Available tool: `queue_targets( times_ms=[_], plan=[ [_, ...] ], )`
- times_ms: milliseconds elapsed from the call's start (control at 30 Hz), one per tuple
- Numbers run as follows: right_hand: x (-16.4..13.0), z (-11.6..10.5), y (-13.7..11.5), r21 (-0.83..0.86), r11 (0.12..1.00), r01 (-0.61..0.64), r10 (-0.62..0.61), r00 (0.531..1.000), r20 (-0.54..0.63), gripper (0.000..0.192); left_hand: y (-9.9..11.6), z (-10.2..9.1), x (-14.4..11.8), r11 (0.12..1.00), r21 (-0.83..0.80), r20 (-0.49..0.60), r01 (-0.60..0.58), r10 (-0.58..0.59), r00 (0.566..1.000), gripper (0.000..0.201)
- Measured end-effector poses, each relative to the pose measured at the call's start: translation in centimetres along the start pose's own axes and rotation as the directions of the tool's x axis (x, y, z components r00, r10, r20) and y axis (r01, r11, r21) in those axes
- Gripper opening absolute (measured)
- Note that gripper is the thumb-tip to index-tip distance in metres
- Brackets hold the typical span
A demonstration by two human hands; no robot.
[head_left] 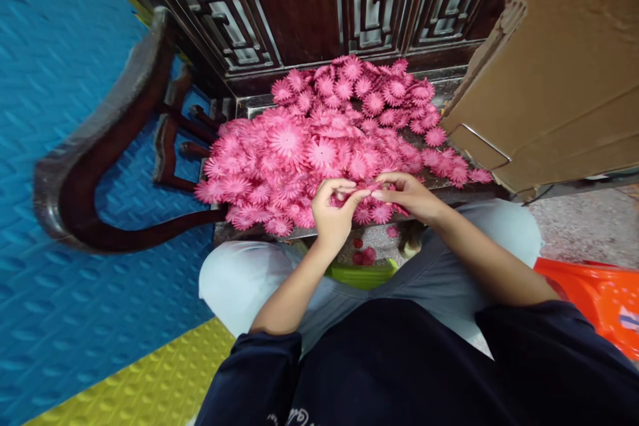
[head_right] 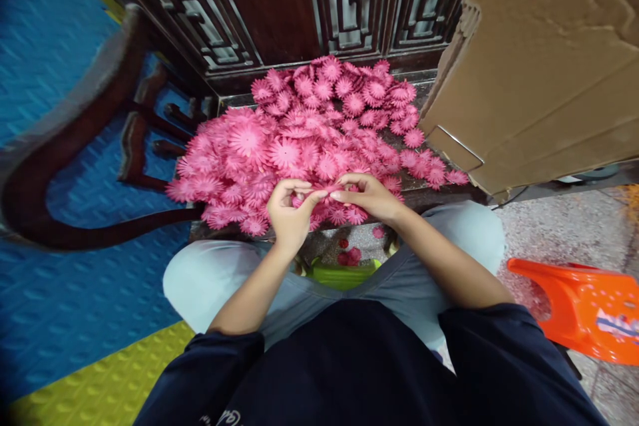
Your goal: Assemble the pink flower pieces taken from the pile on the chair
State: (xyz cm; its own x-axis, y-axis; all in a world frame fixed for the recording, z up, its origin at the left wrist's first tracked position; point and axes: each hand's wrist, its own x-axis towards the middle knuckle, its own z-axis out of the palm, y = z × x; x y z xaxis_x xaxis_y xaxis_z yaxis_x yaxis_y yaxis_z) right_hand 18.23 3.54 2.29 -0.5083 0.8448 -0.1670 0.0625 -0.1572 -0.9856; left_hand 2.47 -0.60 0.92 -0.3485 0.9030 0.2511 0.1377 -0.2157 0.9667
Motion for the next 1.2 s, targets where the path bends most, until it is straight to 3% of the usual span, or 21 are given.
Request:
queue_targets(
  times_ms=[233, 333, 467, 533, 767, 967, 1100, 1200],
  plan=[
    [0.2, -0.1, 0.6, 0.019, 1.0, 0.024, -0.022, 0.994, -0.105, 0.023, 0.3, 0.0, 0.6, 0.987, -0.09, -0.01, 0.13, -0.132, 0.991, 0.03],
    [0.0, 0.2, 0.5, -0.078, 0.992, 0.102, -0.116, 0.975, -0.189, 0.025, -0.1, 0.1, 0.8, 0.973, -0.123, -0.012, 0.193, -0.196, 0.98, 0.03],
    [-0.4, 1.0, 0.1, -0.269, 0.936, 0.226, -0.29, 0.93, -0.227, 0.024, -0.3, 0.3, 0.8, 0.906, -0.266, 0.088, 0.329, -0.317, 0.944, 0.033],
    [-0.6, 1.2, 0.0, -0.295, 0.922, 0.249, -0.319, 0.922, -0.219, 0.021, -0.1, 0.4, 0.6, 0.862, -0.326, 0.136, 0.388, -0.364, 0.921, 0.036],
    [-0.5, 1.3, 0.0, -0.227, 0.949, 0.218, -0.269, 0.937, -0.223, 0.028, 0.6, 0.7, 0.1, 0.719, -0.446, 0.283, 0.534, -0.452, 0.846, 0.041],
    [-0.5, 1.3, -0.2, -0.054, 0.99, 0.13, -0.138, 0.972, -0.189, 0.035, 0.3, 0.1, 0.3, 0.686, -0.444, 0.396, 0.576, -0.426, 0.813, 0.037],
    [-0.3, 1.2, 0.3, 0.068, 0.995, 0.075, -0.058, 0.973, -0.225, 0.029, 0.2, 0.0, 0.4, 0.686, -0.455, 0.396, 0.568, -0.416, 0.819, 0.036],
    [-0.1, 1.3, 0.5, 0.136, 0.989, 0.059, -0.024, 0.969, -0.245, 0.028, 0.4, 0.1, 0.4, 0.707, -0.481, 0.348, 0.518, -0.389, 0.853, 0.034]
  ],
)
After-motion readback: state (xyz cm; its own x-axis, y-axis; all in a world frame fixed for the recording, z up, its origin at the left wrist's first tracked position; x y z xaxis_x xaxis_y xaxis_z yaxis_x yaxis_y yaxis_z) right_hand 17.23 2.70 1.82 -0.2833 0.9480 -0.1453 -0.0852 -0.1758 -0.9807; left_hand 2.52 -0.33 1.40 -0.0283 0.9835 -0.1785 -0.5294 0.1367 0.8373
